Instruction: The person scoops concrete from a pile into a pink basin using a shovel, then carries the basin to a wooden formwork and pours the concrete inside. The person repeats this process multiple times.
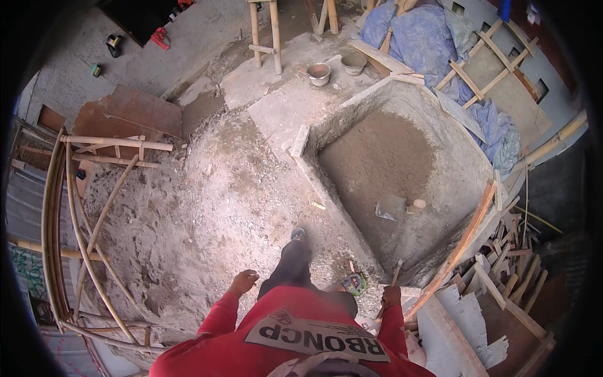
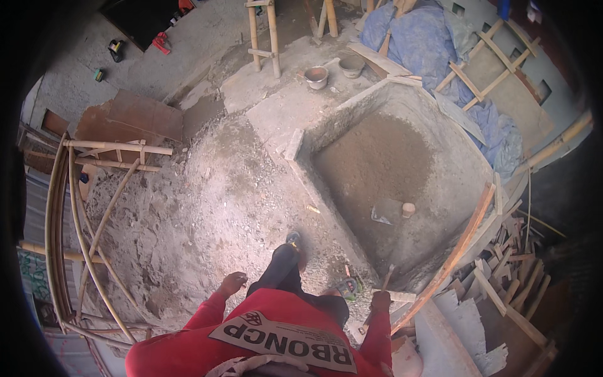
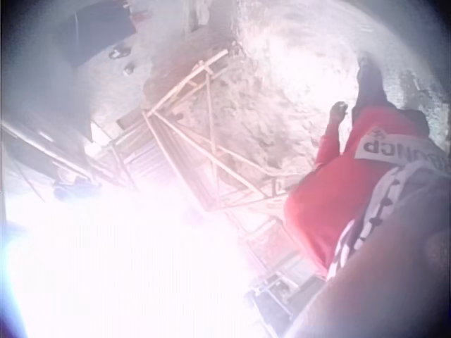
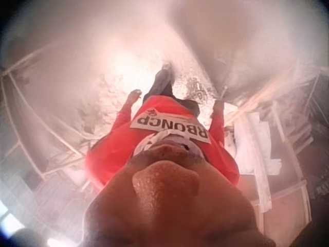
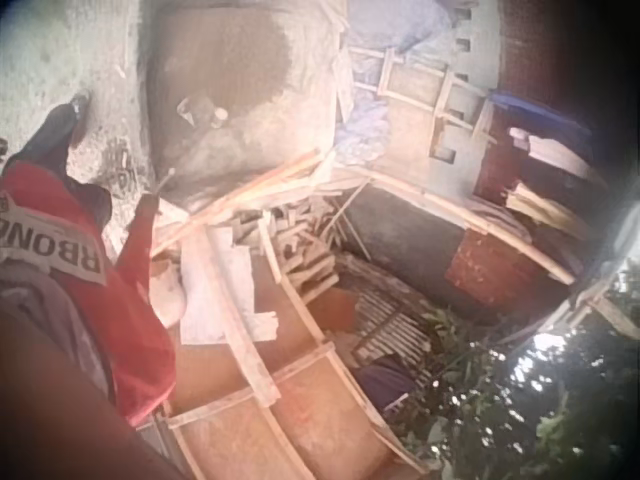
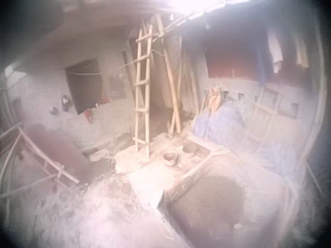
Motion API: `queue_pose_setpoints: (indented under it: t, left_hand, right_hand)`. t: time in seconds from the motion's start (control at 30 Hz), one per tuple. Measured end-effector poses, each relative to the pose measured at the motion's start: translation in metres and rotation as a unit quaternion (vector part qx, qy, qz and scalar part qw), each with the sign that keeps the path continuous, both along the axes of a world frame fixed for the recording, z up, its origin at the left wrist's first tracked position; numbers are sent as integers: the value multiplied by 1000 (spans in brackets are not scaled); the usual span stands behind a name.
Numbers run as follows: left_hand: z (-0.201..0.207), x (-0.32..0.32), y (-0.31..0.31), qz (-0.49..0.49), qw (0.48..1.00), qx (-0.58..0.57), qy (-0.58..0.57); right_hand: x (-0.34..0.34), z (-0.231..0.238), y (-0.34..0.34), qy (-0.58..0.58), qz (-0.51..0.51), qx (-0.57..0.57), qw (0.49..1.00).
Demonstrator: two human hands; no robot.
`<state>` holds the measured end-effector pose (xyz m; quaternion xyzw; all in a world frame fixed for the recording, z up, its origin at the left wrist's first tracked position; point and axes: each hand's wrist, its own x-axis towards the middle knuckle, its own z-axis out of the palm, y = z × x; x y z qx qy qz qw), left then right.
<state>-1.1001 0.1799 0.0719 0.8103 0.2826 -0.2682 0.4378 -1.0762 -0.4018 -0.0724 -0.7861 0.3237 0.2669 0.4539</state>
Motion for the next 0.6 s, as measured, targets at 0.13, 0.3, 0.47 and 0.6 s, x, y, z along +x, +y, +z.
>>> queue_pose_setpoints:
  t: [0.13, 0.3, 0.47, 0.6]
  left_hand:
    - [-15, -95, 24, 112, 988, 27, 107]
    - [-43, -107, 56, 104, 989, -23, 105]
    - [-45, -4, 99, 99, 994, -47, 24]
    - [26, 116, 163, 138, 989, 43, -29]
  right_hand:
    - [104, 66, 92, 63, -70, 102, 990]
    - [245, 106, 163, -54, 107, 60, 991]
    - [320, 23, 154, -68, 184, -83, 977]
    - [326, 22, 195, 78, -16, 44, 996]
